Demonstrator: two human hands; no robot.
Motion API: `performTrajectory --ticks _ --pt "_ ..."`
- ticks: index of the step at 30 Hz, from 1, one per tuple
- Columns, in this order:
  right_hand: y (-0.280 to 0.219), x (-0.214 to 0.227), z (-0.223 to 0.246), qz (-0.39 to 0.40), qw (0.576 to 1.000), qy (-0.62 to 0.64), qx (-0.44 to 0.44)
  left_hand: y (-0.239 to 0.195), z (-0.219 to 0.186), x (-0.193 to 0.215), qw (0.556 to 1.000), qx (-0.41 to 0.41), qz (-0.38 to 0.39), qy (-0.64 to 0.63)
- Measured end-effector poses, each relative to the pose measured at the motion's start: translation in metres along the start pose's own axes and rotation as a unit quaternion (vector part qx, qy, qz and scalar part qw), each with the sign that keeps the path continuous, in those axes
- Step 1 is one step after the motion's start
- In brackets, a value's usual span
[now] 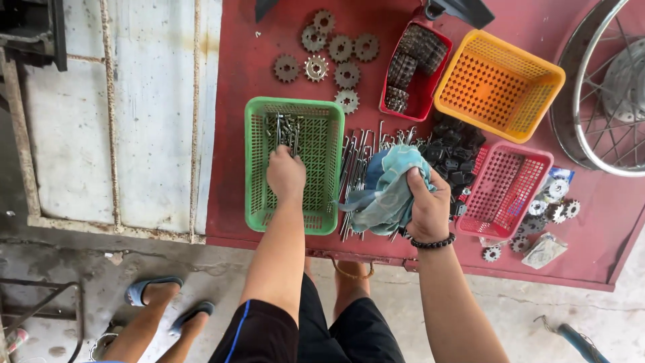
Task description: The person repeatedly picks up thin metal rods from a green basket on a red workbench and wipes them with a light blue cloth. The person holds the cloth in the right hand and the rod in the left, rubbing the rod along the cloth before placing it back into the basket. This process is repeated for several rods throughout the video.
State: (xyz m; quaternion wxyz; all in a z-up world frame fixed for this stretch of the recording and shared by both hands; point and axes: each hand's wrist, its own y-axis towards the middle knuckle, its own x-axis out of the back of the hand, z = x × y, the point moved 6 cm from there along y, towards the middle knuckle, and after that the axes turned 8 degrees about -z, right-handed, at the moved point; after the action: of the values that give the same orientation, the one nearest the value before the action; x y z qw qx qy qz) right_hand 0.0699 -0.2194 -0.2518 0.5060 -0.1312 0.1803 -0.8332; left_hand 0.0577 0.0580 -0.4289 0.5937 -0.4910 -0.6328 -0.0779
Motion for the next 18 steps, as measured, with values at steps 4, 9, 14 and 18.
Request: performTrajectory --ticks 4,9,14,18 --pt "-0.002 -0.007 0.011 0.003 1.0 0.015 0.006 -0.022 -0.04 0.015 0.993 -0.017 -0.047 -0.108" --pt "0.002 -0.007 0.015 0.008 1.0 0.016 0.016 -0.07 -0.119 -0.017 0.952 -0.255 -0.03 -0.165" --pt "0.008 0.005 0.012 -0.006 1.0 0.016 0.013 -0.052 -0.149 -0.097 0.95 -0.299 -0.089 0.005" --pt "0.009 0.016 0.014 -0.02 0.999 0.014 0.021 -0.019 -0.151 -0.151 0.95 -0.293 -0.087 0.066"
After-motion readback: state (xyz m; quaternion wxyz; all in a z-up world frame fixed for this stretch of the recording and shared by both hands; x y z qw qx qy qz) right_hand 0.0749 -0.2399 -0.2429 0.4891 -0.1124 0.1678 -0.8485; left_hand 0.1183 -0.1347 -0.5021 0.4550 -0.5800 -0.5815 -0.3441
